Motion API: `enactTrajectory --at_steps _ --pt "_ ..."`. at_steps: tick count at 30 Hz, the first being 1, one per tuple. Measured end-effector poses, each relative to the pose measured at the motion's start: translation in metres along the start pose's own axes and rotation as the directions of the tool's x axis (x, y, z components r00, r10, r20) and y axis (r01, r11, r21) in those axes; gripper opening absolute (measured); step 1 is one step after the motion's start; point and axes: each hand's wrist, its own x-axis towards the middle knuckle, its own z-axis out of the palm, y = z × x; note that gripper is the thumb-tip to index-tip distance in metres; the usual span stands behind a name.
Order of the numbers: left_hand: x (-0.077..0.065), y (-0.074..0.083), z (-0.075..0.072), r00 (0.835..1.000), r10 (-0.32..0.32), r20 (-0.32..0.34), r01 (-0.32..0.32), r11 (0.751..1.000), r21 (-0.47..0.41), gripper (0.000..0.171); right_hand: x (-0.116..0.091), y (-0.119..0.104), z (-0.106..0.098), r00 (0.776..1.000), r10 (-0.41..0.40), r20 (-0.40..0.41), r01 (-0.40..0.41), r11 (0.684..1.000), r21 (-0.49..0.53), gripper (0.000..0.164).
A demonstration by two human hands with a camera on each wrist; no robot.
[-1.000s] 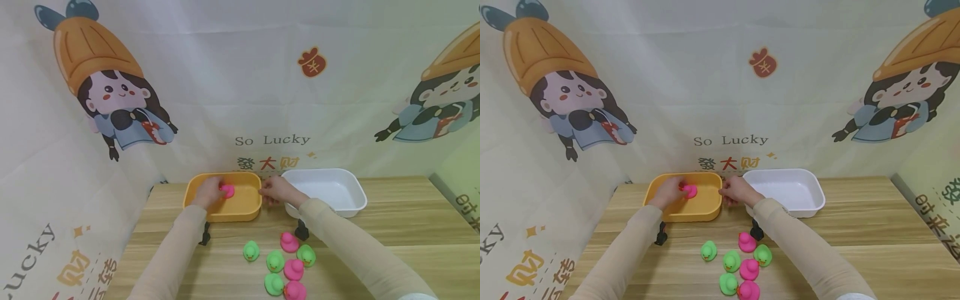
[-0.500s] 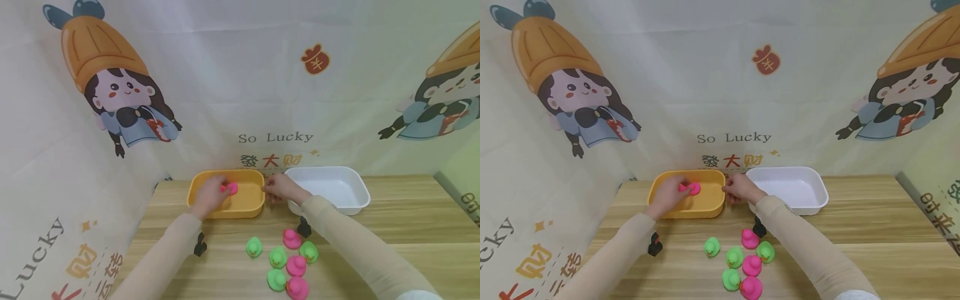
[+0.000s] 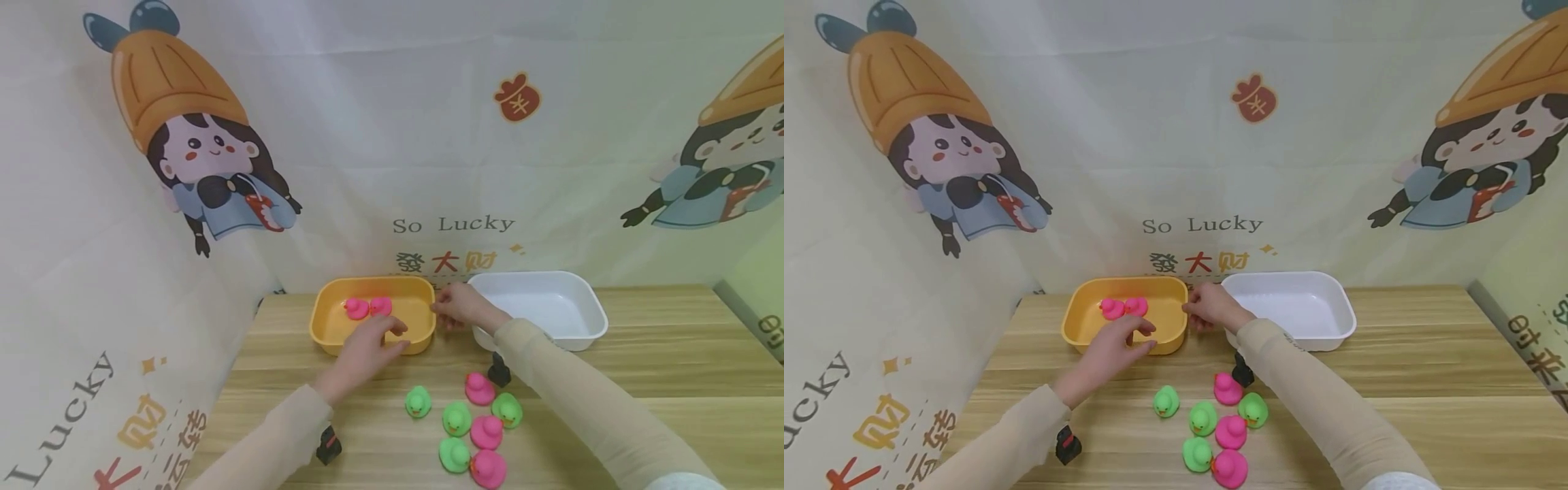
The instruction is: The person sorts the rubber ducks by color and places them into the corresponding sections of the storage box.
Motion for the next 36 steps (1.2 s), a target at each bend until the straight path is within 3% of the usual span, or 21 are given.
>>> enactTrajectory --at_steps 4,11,21,27,31,36 --pt "-0.011 0.013 0.006 0.997 0.073 0.036 -0.072 0.997 -0.041 0.024 -0.001 0.0 0.0 1.0 -0.01 -0.006 0.01 1.0 -0.001 0.024" --pt "-0.031 0.033 0.02 0.984 0.137 0.114 -0.127 0.988 -0.085 0.025 -0.001 -0.001 0.001 1.0 0.001 -0.008 -0.001 1.0 -0.003 0.024" --pt "-0.053 0.051 0.04 0.963 0.218 0.16 -0.206 0.975 -0.088 0.023 0.001 -0.002 0.0 1.0 0.004 -0.004 -0.005 1.0 -0.004 0.025" --pt "-0.067 0.058 0.052 0.942 0.295 0.161 -0.296 0.955 -0.016 0.023 0.0 -0.002 0.0 1.0 -0.002 -0.004 0.002 1.0 -0.003 0.025" --pt "-0.073 0.064 0.056 0.922 0.329 0.206 -0.348 0.935 0.064 0.026 -0.001 -0.002 -0.001 1.0 -0.001 -0.003 0.001 1.0 -0.005 0.024" --pt "-0.077 0.07 0.061 0.905 0.349 0.243 -0.37 0.928 0.044 0.029 -0.001 -0.002 -0.001 1.0 -0.004 0.001 0.004 1.0 -0.008 0.024"
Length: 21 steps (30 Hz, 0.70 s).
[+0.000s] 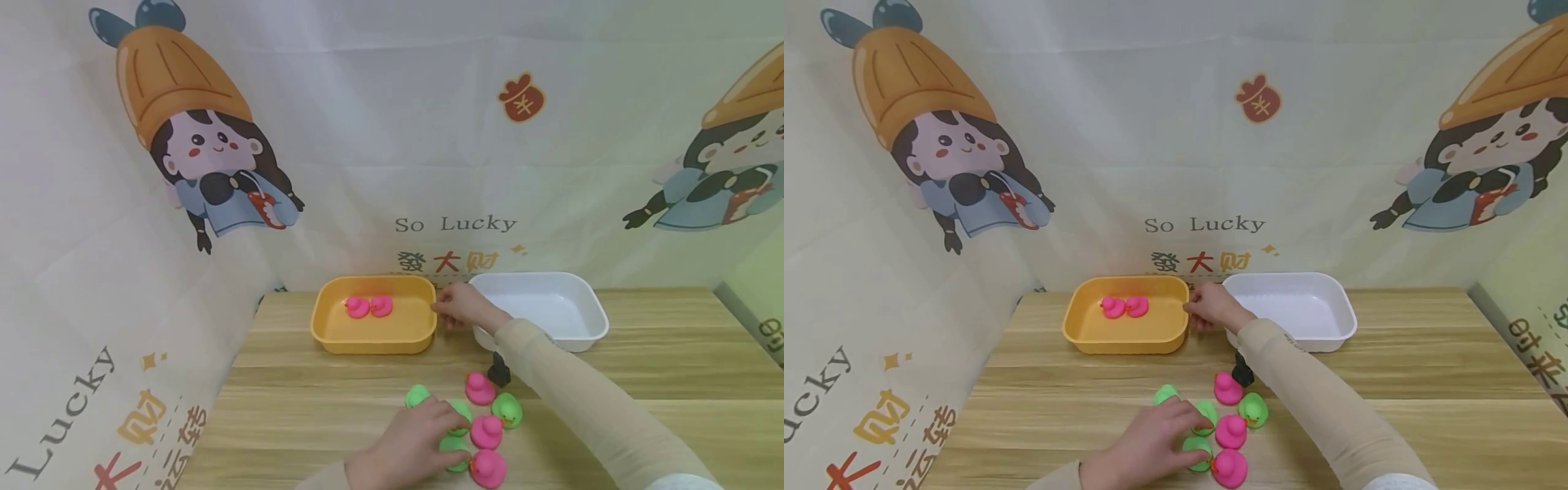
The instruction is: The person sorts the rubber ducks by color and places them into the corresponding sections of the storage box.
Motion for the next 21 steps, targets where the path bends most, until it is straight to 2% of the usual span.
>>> enactTrajectory --at_steps 6,13,21 --pt "0.0 0.005 0.008 1.0 0.02 0.008 -0.019 0.998 -0.063 0.027 0.0 0.001 0.001 1.0 -0.005 -0.002 0.005 1.0 0.007 0.024" --pt "0.003 0.01 0.018 0.997 0.065 -0.033 -0.064 0.997 0.035 0.027 0.0 0.001 0.001 1.0 0.001 -0.002 -0.001 1.0 0.015 0.023" --pt "0.008 0.014 0.021 0.998 0.066 0.024 -0.067 0.997 0.042 0.029 0.0 0.003 0.001 1.0 -0.005 -0.003 0.005 1.0 0.031 0.024"
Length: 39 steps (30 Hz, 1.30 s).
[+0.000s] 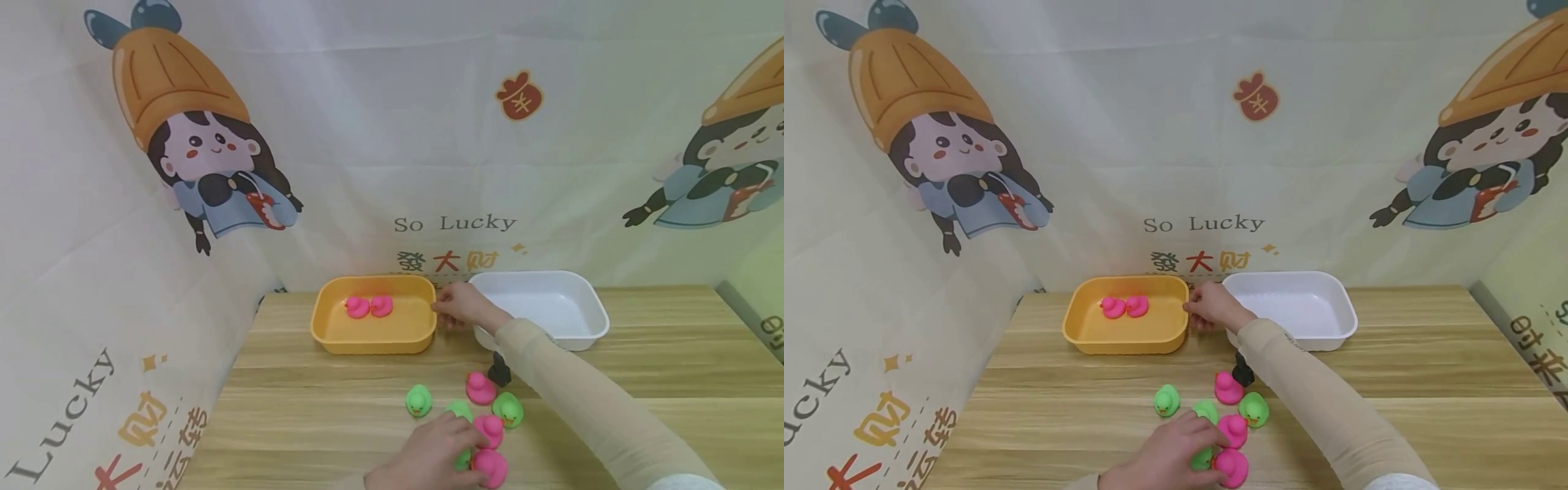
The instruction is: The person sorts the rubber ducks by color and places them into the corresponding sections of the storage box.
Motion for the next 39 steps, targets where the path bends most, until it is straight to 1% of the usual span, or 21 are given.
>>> enactTrajectory --at_steps 4,10,14,18,24,26,29,31,36,39 --pt "0.002 0.001 0.002 1.0 -0.005 0.019 0.006 1.0 -0.01 0.029 0.0 0.0 0.0 1.0 0.003 0.002 -0.003 1.0 -0.002 0.024" --pt "0.005 0.002 0.0 0.997 -0.025 0.079 0.027 0.999 -0.023 0.029 -0.001 -0.001 0.0 1.0 0.005 -0.001 -0.005 1.0 -0.007 0.024" --pt "0.006 0.002 -0.001 0.996 -0.015 0.092 0.016 1.0 -0.006 0.027 -0.001 -0.003 -0.001 1.0 0.014 0.0 -0.014 1.0 -0.003 0.025" --pt "0.006 0.001 0.001 0.998 0.016 0.063 -0.018 0.999 0.033 0.026 -0.001 -0.003 -0.001 1.0 0.018 -0.001 -0.018 1.0 0.001 0.025" --pt "0.004 0.001 0.005 0.997 0.076 -0.002 -0.075 0.988 0.138 0.024 0.0 -0.001 0.001 1.0 0.023 -0.001 -0.023 1.0 -0.001 0.024" --pt "0.003 0.001 0.005 0.997 0.077 0.001 -0.076 0.988 0.136 0.024 0.0 -0.001 0.001 1.0 0.026 0.0 -0.026 1.0 -0.006 0.024" --pt "0.003 0.002 0.004 0.997 0.07 0.013 -0.071 0.992 0.106 0.025 0.0 -0.001 0.001 1.0 0.025 0.002 -0.025 1.0 -0.011 0.024" --pt "0.002 0.002 0.003 0.997 0.071 0.01 -0.071 0.993 0.089 0.026 0.0 -0.001 0.0 1.0 0.022 0.004 -0.022 1.0 -0.015 0.025" --pt "0.002 0.004 -0.002 0.996 0.087 -0.022 -0.085 0.994 0.07 0.025 -0.001 -0.004 0.0 1.0 0.014 0.012 -0.014 1.0 -0.026 0.026" --pt "0.002 0.005 -0.007 0.996 0.087 -0.02 -0.086 0.995 0.056 0.026 -0.002 -0.005 0.0 1.0 0.013 0.014 -0.013 0.999 -0.031 0.026"
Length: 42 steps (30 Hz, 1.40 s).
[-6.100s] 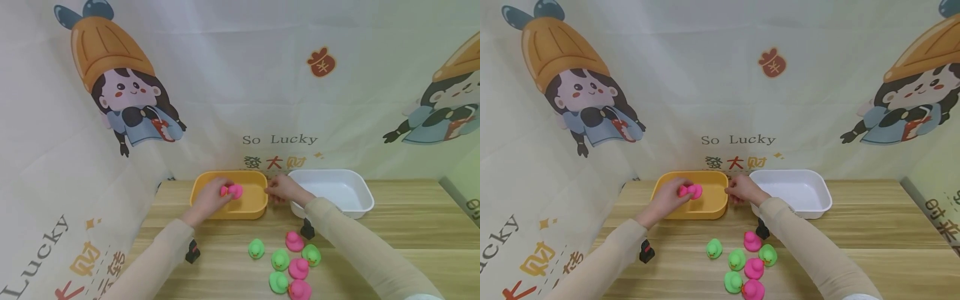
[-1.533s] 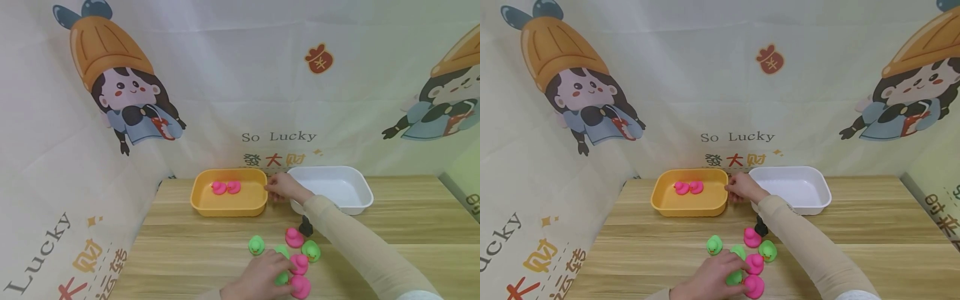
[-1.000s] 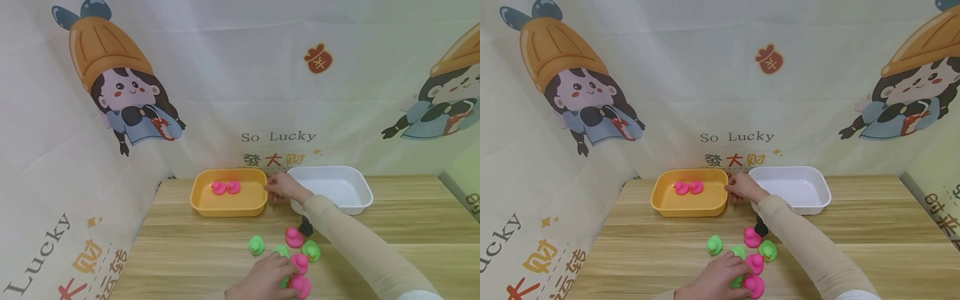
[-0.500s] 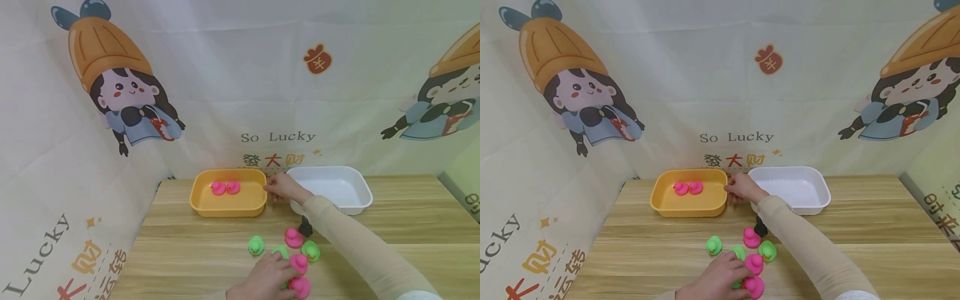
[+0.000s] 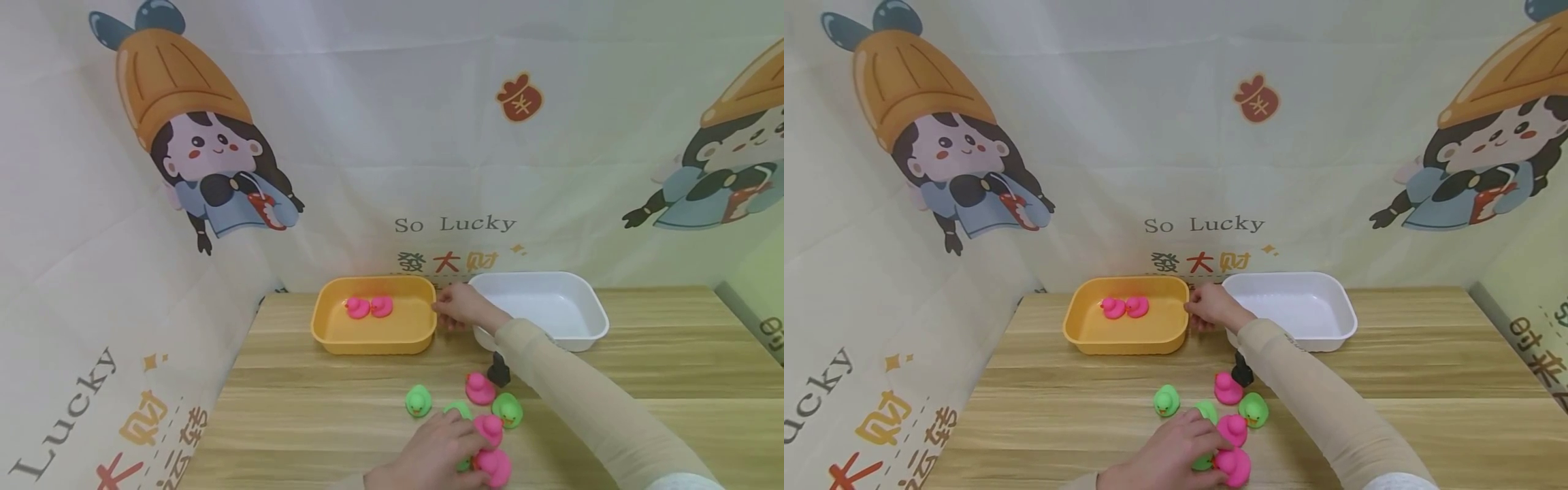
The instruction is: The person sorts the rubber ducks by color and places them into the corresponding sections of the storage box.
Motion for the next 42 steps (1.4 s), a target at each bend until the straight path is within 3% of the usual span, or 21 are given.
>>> enactTrajectory --at_steps 7,17,26,34,42 --pt "-0.001 -0.002 -0.012 0.998 0.024 -0.052 -0.018 0.995 0.101 0.027 0.0 -0.001 0.0 1.0 0.007 0.004 -0.007 1.0 -0.006 0.026" --pt "-0.005 -0.008 -0.035 0.996 -0.07 -0.052 0.071 0.997 0.011 0.027 0.0 0.0 0.0 1.0 0.004 0.004 -0.004 1.0 0.001 0.027" --pt "-0.008 -0.018 -0.053 0.99 -0.124 -0.067 0.123 0.992 -0.013 0.026 0.001 0.001 0.0 1.0 0.001 -0.002 -0.001 1.0 -0.001 0.027" --pt "-0.013 -0.036 -0.071 0.976 -0.114 -0.188 0.121 0.992 0.026 0.028 0.0 0.0 0.0 1.0 -0.013 0.001 0.013 1.0 -0.007 0.028" --pt "-0.016 -0.057 -0.092 0.957 -0.162 -0.24 0.181 0.982 0.059 0.029 0.001 0.0 0.0 1.0 -0.013 -0.003 0.013 1.0 -0.009 0.027"
